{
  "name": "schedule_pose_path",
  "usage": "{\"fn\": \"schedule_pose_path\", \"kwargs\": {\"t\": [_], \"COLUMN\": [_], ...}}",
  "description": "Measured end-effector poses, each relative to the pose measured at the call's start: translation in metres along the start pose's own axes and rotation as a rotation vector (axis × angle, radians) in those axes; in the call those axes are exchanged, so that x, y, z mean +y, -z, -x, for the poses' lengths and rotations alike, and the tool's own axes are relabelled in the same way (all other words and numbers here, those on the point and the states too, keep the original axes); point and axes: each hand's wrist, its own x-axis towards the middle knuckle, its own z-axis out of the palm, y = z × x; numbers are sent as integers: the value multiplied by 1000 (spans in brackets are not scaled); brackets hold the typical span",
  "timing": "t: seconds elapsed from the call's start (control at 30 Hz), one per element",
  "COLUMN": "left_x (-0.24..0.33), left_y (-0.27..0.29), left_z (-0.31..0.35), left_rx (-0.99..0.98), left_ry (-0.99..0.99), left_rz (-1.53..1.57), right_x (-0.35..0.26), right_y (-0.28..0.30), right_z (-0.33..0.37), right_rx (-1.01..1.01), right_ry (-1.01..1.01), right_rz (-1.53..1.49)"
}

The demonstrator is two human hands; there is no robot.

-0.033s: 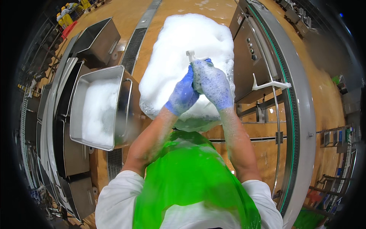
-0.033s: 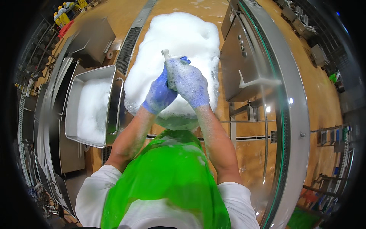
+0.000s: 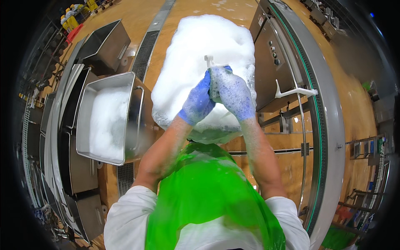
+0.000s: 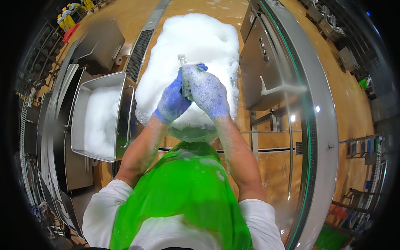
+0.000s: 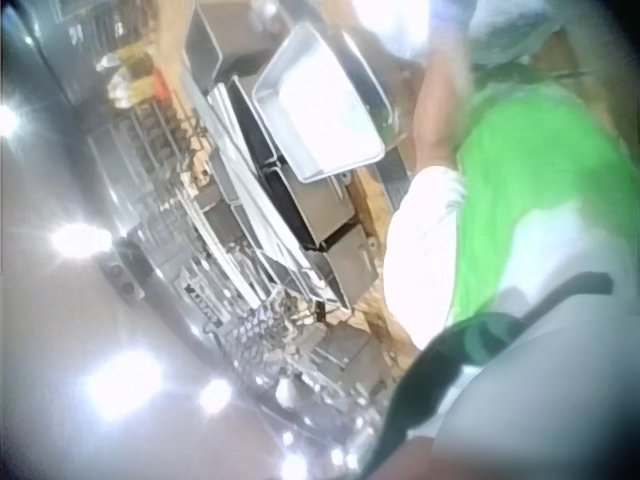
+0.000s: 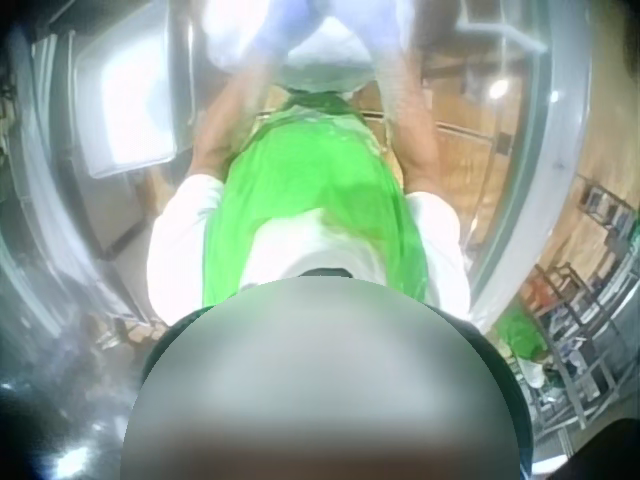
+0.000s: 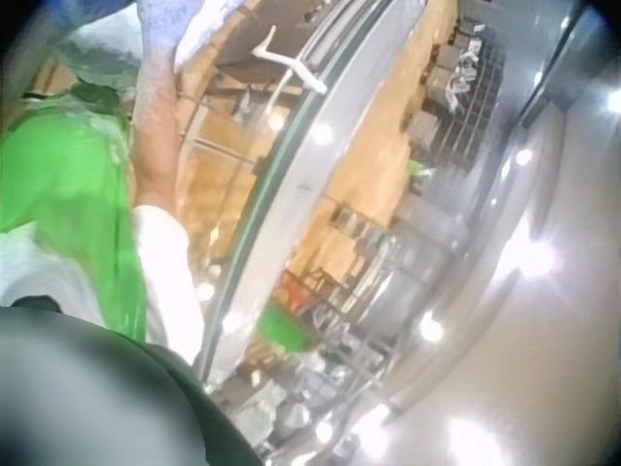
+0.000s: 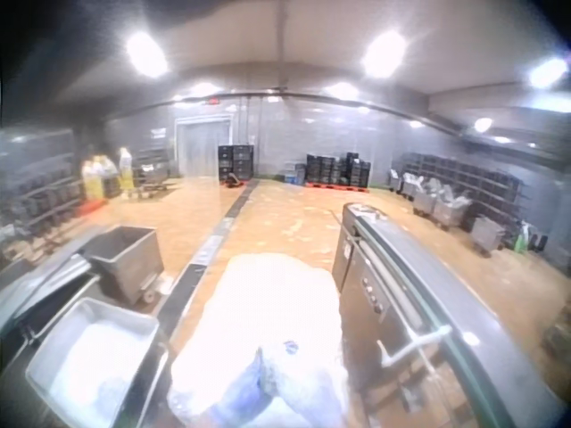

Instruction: The person scrubs white plastic parts with a green sponge in a soapy water bath, rinses them, and places them on a conveyor belt. The person repeats this process for multiple parts throughout the clip.

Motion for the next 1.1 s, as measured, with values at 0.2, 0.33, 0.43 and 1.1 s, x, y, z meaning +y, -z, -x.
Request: {"fn": "schedule_pose_path", "kwargs": {"t": [0.2,0.33,0.43,1.1], "left_x": [32,18,-2,-59], "left_y": [14,22,13,-36], "left_z": [-23,-47,-56,-25], "left_rx": [190,210,-26,-374], "left_ry": [-54,-30,37,102], "left_rz": [-140,37,190,387], "right_x": [11,29,38,36], "right_y": [34,28,-10,45], "right_z": [30,49,57,81], "right_rx": [-359,-194,-386,-18], "right_ry": [-11,169,10,56], "right_rz": [-228,-411,-353,165]}}
